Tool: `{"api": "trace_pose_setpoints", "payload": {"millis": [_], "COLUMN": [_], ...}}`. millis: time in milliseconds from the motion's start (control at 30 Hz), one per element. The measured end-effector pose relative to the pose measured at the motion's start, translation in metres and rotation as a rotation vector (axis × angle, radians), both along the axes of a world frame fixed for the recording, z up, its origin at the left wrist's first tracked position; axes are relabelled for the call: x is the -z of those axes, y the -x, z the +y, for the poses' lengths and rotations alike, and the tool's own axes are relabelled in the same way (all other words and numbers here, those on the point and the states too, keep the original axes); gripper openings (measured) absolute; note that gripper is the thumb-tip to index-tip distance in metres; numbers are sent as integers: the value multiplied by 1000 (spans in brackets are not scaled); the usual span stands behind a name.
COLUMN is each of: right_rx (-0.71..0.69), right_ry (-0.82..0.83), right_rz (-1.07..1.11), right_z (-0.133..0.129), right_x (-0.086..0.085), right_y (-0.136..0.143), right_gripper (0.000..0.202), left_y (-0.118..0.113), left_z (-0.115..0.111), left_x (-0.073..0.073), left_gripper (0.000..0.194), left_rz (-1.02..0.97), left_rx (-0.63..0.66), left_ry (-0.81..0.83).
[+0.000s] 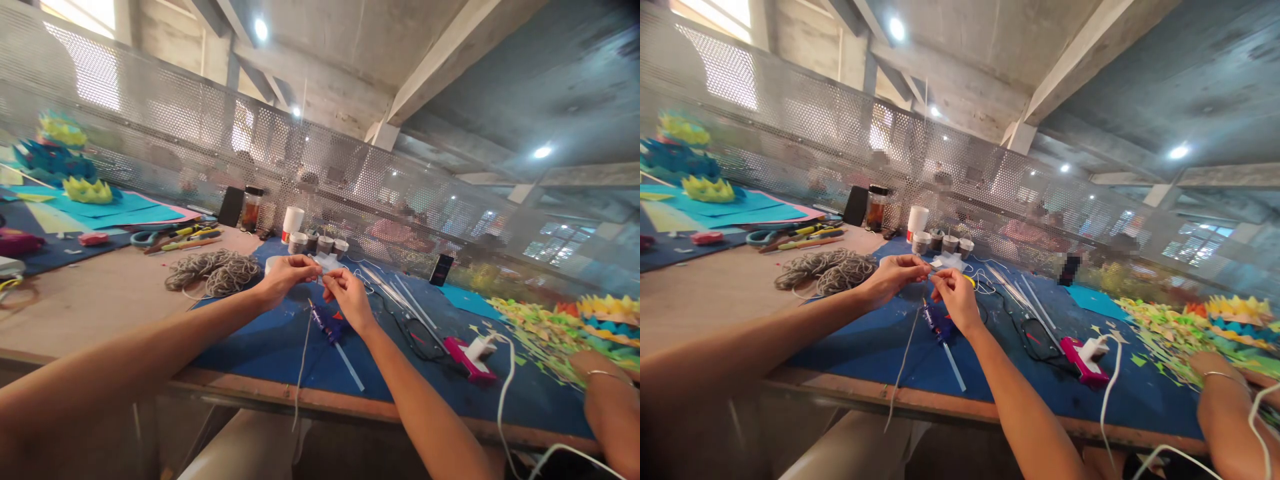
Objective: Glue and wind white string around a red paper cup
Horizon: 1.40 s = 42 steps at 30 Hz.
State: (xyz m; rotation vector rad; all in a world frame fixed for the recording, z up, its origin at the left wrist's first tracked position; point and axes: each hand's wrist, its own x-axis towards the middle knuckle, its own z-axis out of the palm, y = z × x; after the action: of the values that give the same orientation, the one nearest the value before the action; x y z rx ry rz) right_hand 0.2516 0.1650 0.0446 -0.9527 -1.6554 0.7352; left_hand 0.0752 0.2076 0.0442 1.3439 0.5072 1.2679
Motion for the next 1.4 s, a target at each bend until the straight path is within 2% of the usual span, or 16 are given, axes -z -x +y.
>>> {"api": "trace_pose_setpoints", "payload": {"millis": [133, 233, 367, 600, 700, 800, 967, 1067, 1133, 1300, 1400], "right_rx": [171, 186, 94, -196, -262, -183, 71, 120, 68, -161, -216], "right_ry": [-200, -238, -133, 148, 221, 170, -74, -142, -96, 118, 163], "right_rz": [-244, -320, -217, 86, 143, 120, -101, -200, -165, 18, 70], "right_z": [-3, -6, -5, -2, -2, -1, -2, -6, -7, -7, -6], "right_x": [3, 5, 5, 0, -1, -1, 2, 3, 2, -2, -3], "right_y": [0, -1, 1, -2, -4, -3, 1, 2, 3, 4, 2], "right_gripper": [18, 18, 24, 32, 31, 30, 21, 20, 23, 30, 34], "left_y": [0, 0, 0, 0, 1, 1, 1, 1, 1, 1, 1], "left_z": [0, -1, -3, -6, -5, -2, 1, -1, -1, -1, 0], "left_x": [0, -1, -3, -5, -4, -2, -1, -1, -2, -2, -2], "left_gripper": [18, 18, 18, 20, 21, 21, 21, 21, 21, 21, 22], "left_rz": [5, 8, 7, 3, 8, 7, 20, 26, 27, 24, 28], "left_rx": [-3, -1, -10, -12, -10, -23, -35, -35, -34, -33, -34], "left_ry": [-5, -4, 6, 9, 7, 5, -4, -6, -5, 2, 4]}}
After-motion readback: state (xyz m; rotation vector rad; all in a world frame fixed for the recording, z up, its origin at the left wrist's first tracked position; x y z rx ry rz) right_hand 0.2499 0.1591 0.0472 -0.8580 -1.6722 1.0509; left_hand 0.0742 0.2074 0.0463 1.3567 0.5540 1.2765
